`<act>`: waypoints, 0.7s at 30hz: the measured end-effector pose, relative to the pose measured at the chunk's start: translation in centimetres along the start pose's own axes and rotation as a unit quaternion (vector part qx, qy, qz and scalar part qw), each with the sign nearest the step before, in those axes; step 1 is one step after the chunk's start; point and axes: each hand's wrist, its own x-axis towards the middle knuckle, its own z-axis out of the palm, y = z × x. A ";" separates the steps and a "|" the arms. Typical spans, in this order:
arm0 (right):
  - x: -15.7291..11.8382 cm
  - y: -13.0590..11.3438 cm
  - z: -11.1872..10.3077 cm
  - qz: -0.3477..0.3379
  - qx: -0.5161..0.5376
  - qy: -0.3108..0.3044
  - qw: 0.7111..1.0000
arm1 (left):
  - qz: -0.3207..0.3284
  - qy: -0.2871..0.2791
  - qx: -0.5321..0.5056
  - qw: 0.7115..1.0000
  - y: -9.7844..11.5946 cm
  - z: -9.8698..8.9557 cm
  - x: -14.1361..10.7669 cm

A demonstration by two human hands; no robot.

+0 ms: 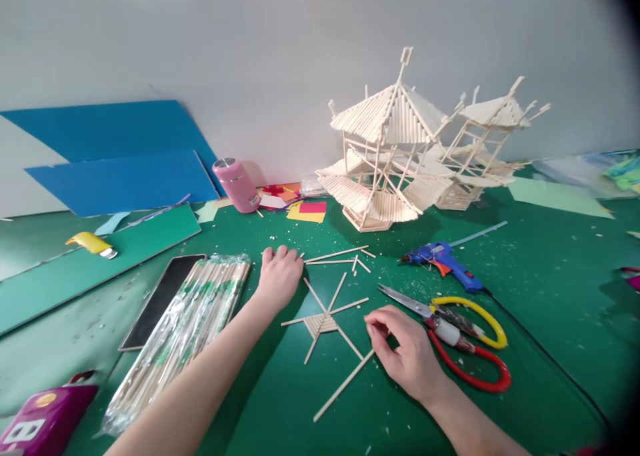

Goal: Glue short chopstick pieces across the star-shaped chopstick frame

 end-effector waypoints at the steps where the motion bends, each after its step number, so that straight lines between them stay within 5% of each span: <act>1: 0.0 0.0 0.0 0.002 0.001 0.001 1.000 | 0.007 -0.001 0.003 1.000 0.0 0.3 0.2; 7: 0.1 0.0 0.0 0.009 0.010 -0.007 1.000 | -0.009 0.023 0.000 1.000 -0.6 -0.6 -0.4; 14: -0.1 -0.4 -0.3 0.025 0.036 -0.018 0.999 | -0.152 0.113 -0.100 0.977 0.4 -5.0 -4.9; 17: -0.3 -0.6 -0.3 0.024 0.053 -0.027 0.998 | -0.290 0.113 -0.494 0.812 2.9 -5.9 -6.8; 21: -0.4 -1.1 -0.4 0.027 0.066 -0.033 0.997 | -0.314 0.049 -0.727 0.609 6.4 -5.7 -8.0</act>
